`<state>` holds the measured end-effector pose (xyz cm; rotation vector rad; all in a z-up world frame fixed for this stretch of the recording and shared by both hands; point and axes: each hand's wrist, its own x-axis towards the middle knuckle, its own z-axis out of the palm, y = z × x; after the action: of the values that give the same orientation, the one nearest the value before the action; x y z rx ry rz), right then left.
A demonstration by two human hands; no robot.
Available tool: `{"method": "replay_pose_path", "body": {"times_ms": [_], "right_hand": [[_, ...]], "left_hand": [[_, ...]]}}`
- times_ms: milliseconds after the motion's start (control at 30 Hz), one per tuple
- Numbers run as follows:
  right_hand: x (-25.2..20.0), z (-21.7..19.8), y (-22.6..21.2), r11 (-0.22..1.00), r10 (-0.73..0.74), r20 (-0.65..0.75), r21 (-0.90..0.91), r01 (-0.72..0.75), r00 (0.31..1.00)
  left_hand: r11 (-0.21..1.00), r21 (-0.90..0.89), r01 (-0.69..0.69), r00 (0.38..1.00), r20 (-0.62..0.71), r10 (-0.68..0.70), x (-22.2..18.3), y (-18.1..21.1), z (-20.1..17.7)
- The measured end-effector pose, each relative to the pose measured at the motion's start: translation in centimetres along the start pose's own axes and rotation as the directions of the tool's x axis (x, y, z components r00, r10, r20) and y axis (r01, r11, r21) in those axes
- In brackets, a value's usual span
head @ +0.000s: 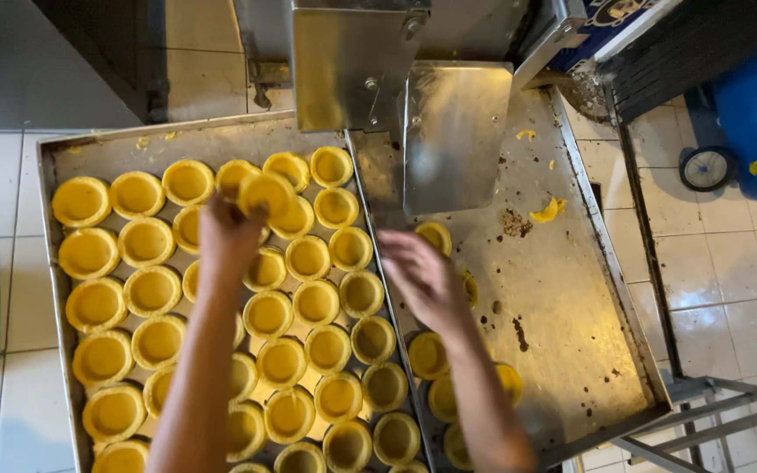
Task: The person arranges small yellow tart shells onto a metal tray, moving them from one tray to another and aligning them under a machine chute to receive dough.
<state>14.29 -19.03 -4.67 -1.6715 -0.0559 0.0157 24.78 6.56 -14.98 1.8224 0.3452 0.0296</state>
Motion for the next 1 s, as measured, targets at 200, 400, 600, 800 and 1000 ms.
{"method": "replay_pose_path", "body": {"times_ms": [200, 400, 600, 800, 1000], "right_hand": [[-5.3, -5.6, 0.3, 0.950, 0.194, -0.193, -0.207, -0.233, 0.962], [-7.0, -7.9, 1.9, 0.939, 0.211, -0.293, -0.204, -0.277, 0.932], [-7.8, -9.1, 2.9, 0.937, 0.215, -0.334, -0.194, -0.290, 0.918], [-7.0, -9.2, 2.4, 0.805, 0.155, -0.416, -0.472, -0.359, 0.896], [-6.5, -9.2, 4.0, 0.720, 0.179, -0.441, -0.551, -0.423, 0.880]], "left_hand": [[0.878, 0.444, -0.177, 0.938, -0.195, 0.287, 12.0, 2.8, 2.4], [0.862, 0.401, -0.310, 0.903, -0.161, 0.399, 13.4, 1.5, 6.2], [0.888, 0.380, -0.257, 0.916, -0.198, 0.350, 12.5, 1.1, 9.0], [0.884, 0.459, -0.089, 0.957, -0.206, 0.203, 13.0, 1.8, 9.9], [0.841, 0.541, -0.010, 0.979, -0.164, 0.117, 12.4, 4.2, 9.6]]}}
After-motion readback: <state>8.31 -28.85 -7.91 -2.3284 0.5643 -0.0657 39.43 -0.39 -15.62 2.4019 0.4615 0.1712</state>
